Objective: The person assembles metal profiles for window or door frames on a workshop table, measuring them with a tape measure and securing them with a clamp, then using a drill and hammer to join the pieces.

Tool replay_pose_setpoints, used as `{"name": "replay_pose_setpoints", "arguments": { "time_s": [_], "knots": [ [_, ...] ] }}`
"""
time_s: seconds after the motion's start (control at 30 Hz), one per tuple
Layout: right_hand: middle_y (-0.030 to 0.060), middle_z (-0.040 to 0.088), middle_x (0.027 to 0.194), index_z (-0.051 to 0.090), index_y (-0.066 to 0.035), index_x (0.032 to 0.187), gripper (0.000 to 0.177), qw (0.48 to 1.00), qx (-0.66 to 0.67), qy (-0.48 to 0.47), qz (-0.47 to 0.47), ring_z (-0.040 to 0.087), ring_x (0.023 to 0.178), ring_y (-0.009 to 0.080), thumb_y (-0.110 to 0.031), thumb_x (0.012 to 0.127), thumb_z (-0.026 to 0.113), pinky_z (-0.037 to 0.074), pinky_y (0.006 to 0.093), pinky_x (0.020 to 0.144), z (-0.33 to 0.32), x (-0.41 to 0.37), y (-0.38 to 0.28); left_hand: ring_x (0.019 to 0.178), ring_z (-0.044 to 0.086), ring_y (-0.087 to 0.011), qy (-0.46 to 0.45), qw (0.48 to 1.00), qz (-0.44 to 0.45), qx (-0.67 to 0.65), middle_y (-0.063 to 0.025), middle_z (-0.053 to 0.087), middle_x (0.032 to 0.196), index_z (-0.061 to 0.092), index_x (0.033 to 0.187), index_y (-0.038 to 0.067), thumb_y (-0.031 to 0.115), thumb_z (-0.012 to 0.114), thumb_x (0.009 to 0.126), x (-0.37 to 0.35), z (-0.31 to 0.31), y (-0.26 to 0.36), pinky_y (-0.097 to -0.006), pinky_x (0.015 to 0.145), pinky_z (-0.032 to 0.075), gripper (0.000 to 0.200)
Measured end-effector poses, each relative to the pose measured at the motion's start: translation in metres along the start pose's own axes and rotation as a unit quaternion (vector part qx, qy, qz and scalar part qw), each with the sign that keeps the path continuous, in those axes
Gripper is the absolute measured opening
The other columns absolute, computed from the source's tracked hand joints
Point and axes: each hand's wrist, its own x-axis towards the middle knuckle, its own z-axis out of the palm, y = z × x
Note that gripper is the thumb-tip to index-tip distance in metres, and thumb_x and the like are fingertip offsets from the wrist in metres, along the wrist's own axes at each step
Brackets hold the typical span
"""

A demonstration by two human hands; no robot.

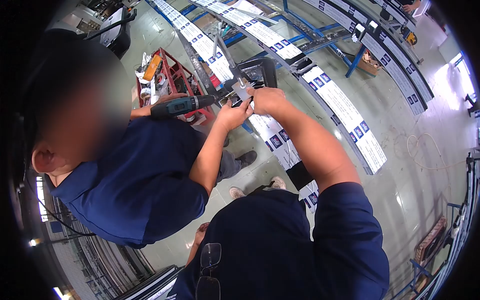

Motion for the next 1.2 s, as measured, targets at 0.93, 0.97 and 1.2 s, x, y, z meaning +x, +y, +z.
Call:
{"name": "replay_pose_setpoints", "arguments": {
  "time_s": [0.93,0.97,1.2],
  "knots": [
    [0.0091,0.065,0.131,0.041,-0.028,0.152,0.074,1.0,-0.018,-0.017,0.006,0.066,0.115,0.0301,-0.03,0.083,0.067,0.054,0.0488,0.093,-0.002,0.004,-0.002,0.106,0.06,-0.0394,-0.089,0.861,-0.142,-0.481,-0.0187,0.064,0.116,0.064,0.108,-0.003,0.017,0.056,0.098,0.039,-0.035,-0.057,-0.0352,0.088,0.052,0.024],
    [0.0091,0.065,0.131,0.041,-0.028,0.152,0.074,1.0,-0.018,-0.017,0.006,0.066,0.115,0.0301,-0.03,0.083,0.067,0.054,0.0488,0.093,-0.002,0.005,-0.002,0.106,0.06,-0.0402,-0.049,0.889,-0.136,-0.434,-0.019,0.065,0.115,0.064,0.107,-0.004,0.021,0.055,0.099,0.038,-0.032,-0.056,-0.0358,0.088,0.052,0.028],
    [0.0092,0.065,0.131,0.041,-0.028,0.152,0.075,1.0,-0.015,-0.009,0.004,0.067,0.114,0.0309,-0.029,0.082,0.068,0.054,0.0508,0.093,0.0,0.006,-0.001,0.105,0.06,-0.0373,-0.089,0.851,-0.133,-0.5,-0.0185,0.066,0.113,0.064,0.112,-0.006,0.019,0.051,0.1,0.033,-0.022,-0.044,-0.0322,0.084,0.051,0.031]
  ]
}}
